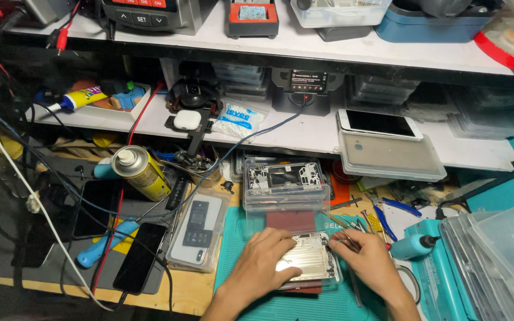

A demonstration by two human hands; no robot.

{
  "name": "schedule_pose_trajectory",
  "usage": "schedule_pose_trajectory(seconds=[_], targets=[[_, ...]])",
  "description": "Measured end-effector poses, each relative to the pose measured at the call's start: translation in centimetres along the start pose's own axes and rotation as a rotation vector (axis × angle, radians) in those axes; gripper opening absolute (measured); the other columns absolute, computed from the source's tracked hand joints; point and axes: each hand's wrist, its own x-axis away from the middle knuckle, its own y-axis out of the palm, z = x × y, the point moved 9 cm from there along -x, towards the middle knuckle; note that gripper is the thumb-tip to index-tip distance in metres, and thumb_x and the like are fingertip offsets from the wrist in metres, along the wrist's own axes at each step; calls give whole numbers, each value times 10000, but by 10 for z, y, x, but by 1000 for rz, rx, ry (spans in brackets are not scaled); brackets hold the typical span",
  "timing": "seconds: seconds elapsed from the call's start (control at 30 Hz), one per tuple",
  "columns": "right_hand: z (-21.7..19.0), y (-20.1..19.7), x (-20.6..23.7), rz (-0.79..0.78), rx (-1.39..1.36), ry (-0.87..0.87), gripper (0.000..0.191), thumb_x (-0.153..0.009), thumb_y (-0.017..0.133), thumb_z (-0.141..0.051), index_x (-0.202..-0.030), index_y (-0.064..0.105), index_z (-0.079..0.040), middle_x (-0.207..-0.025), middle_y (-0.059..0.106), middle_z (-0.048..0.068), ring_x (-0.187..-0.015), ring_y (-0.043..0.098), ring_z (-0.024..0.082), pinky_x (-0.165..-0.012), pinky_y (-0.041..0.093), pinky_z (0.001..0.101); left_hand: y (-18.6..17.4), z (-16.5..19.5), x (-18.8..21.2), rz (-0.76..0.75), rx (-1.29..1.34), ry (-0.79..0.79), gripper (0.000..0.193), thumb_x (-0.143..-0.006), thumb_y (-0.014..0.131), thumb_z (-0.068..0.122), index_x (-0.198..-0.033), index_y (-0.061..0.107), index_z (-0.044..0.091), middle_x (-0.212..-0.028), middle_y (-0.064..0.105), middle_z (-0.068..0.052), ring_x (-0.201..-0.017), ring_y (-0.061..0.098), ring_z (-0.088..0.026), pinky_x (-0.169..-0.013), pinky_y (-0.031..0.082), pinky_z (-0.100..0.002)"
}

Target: The person disassembles a smartphone at a repair workbench, using tweezers to pry and lift the internal flex cable and components out of the phone frame. They reposition the phone repeatedly, work on the midframe and back cover, and handle small internal parts while picking at connectors with the tweezers.

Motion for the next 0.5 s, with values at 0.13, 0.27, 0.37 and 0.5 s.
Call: schedule_pose_trajectory(seconds=[0.13, 0.27, 0.37, 0.5], targets=[[-17, 0, 5, 25, 328, 70, 295, -824, 781, -318, -982, 799, -69, -697, 774, 126, -591, 698, 220, -602, 537, 360, 7, 1, -3, -102, -21, -37, 659, -676, 905, 268, -1218, 664, -20, -1223, 648, -128, -1167, 567, -315, -983, 426, -432], [-37, 4, 4, 110, 568, -12, 331, -797, 756, -390, -812, 802, -63, -714, 738, 163, -703, 704, 367, -662, 549, 456, 11, 4, -3, -110, -60, -28, 723, -630, 921, 266, -1235, 650, -23, -1234, 645, -130, -1172, 551, -322, -985, 412, -442], [-24, 11, 0, 35, 686, 83, 361, -833, 724, -424, -806, 771, -67, -728, 722, 189, -770, 699, 396, -727, 546, 490, 12, 5, -2, -87, -75, -25, 749, -619, 928, 275, -1244, 647, -25, -1238, 641, -131, -1169, 548, -326, -987, 416, -441], [-20, 12, -6, 59, 538, -44, 336, -822, 736, -351, -765, 737, -20, -682, 701, 192, -674, 678, 377, -660, 530, 466, 11, 5, -1, -68, -59, -4, 711, -651, 915, 269, -1239, 646, -26, -1212, 641, -134, -1148, 552, -327, -979, 421, -443]])
